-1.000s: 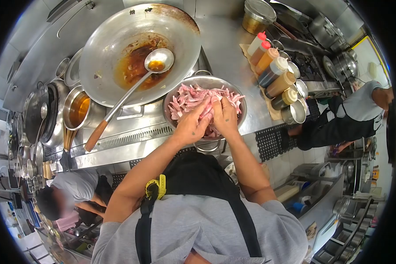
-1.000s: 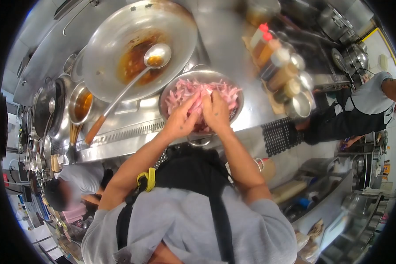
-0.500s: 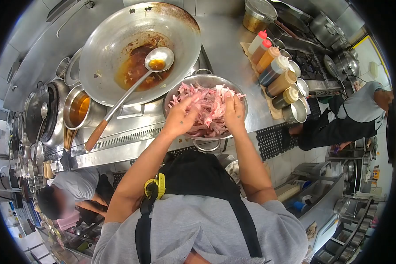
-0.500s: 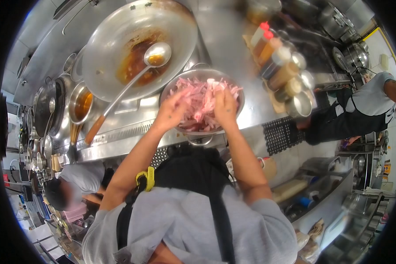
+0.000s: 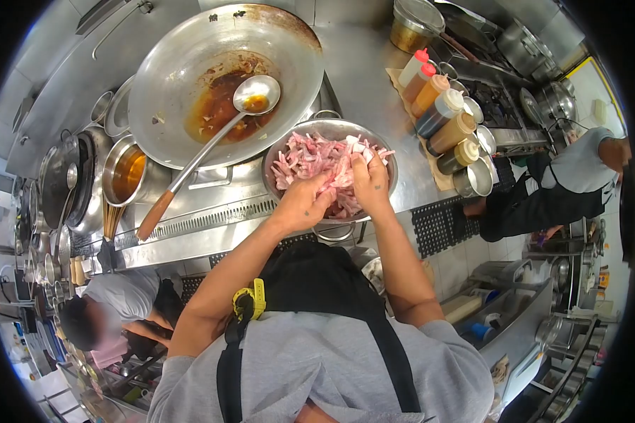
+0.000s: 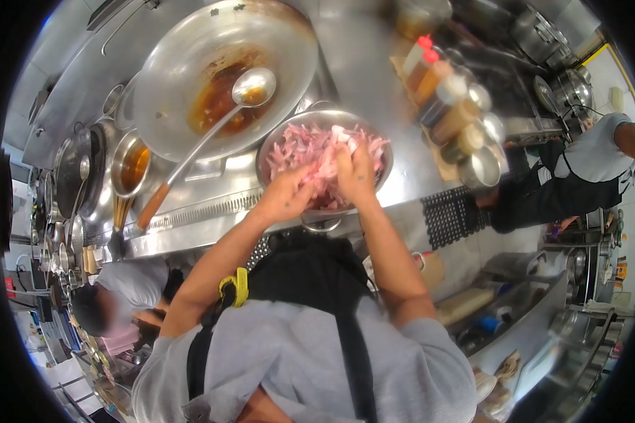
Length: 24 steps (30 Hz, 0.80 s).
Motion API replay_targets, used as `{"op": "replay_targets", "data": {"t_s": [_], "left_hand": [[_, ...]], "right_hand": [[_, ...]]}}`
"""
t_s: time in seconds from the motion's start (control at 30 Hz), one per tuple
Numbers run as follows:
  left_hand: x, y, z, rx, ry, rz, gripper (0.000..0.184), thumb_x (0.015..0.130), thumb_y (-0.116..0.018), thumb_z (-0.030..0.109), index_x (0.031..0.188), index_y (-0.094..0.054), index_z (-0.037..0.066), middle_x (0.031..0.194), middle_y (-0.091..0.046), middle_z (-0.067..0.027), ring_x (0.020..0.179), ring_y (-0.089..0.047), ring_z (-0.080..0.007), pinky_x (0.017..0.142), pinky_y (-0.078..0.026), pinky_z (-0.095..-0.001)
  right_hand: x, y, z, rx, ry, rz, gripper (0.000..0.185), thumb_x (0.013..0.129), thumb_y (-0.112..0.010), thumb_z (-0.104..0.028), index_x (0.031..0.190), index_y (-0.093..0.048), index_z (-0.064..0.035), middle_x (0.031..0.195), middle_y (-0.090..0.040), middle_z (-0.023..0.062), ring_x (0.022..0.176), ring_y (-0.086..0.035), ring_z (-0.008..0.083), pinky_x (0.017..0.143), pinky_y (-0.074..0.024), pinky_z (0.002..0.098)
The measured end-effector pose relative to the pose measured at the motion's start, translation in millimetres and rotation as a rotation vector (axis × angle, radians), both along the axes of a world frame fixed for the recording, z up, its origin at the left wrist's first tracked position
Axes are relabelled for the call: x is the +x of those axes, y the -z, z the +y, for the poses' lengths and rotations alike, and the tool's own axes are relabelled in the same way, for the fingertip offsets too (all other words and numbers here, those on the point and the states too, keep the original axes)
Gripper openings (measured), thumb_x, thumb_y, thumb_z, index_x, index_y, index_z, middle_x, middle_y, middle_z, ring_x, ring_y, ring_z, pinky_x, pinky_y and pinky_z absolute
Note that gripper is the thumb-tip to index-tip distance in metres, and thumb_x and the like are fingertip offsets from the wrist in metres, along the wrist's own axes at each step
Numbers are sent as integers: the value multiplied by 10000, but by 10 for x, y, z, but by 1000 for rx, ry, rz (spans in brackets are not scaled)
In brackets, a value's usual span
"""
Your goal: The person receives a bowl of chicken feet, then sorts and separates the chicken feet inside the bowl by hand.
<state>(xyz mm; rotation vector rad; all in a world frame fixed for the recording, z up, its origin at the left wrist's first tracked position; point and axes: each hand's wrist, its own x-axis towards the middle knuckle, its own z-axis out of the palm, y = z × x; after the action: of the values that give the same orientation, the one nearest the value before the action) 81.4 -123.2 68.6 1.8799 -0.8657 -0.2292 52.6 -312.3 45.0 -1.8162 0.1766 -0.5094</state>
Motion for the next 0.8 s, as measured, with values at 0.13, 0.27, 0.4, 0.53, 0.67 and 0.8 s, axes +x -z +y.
{"op": "replay_targets", "data": {"t_s": [0.13,0.27,0.4,0.53,0.67,0.8], "left_hand": [[-9,-51,4,19,-12,42,433,938,-592,167,1293,-592,-83,880,-709,-235,837,-712,-371,787,-543,-422],[26,79,47,33,-80,321,381,954,-585,180,1249,-632,-55,887,-728,-212,829,-723,-331,786,-546,-410],[301,166,254,92,-42,227,335,977,-565,102,1283,-620,-22,874,-716,-107,797,-682,-147,740,-554,-316],[268,58,286,127,-111,146,339,960,-598,127,1274,-627,3,924,-716,-127,822,-685,-200,764,-553,-345],[292,211,290,137,-177,-497,404,935,-651,167,1312,-610,27,1145,-692,-186,1005,-676,-288,855,-530,-388],[302,217,591,119,-368,-125,510,893,-674,164,1357,-557,-12,1286,-615,-258,1217,-577,-406,1053,-444,-461]], "right_hand": [[57,153,-123,16,-94,3,291,988,-539,-140,1226,-617,9,1164,-646,162,1110,-593,258,975,-457,380],[26,142,-212,121,-170,45,263,1003,-541,-123,1221,-628,-3,1093,-665,89,1008,-616,175,887,-500,325],[-139,-109,-309,391,-214,192,201,1031,-558,-140,1162,-647,-16,1047,-672,24,925,-620,96,844,-512,265],[-101,-49,-341,332,-248,159,297,1009,-598,-153,1255,-600,13,1046,-689,107,906,-675,167,743,-568,307],[-113,-18,-408,-540,-80,-106,443,954,-680,-219,1288,-573,51,1096,-691,199,1007,-670,315,901,-552,428],[-208,-55,-686,-454,138,49,543,911,-720,-294,1288,-606,80,1219,-653,268,1114,-641,347,944,-511,411]]}}
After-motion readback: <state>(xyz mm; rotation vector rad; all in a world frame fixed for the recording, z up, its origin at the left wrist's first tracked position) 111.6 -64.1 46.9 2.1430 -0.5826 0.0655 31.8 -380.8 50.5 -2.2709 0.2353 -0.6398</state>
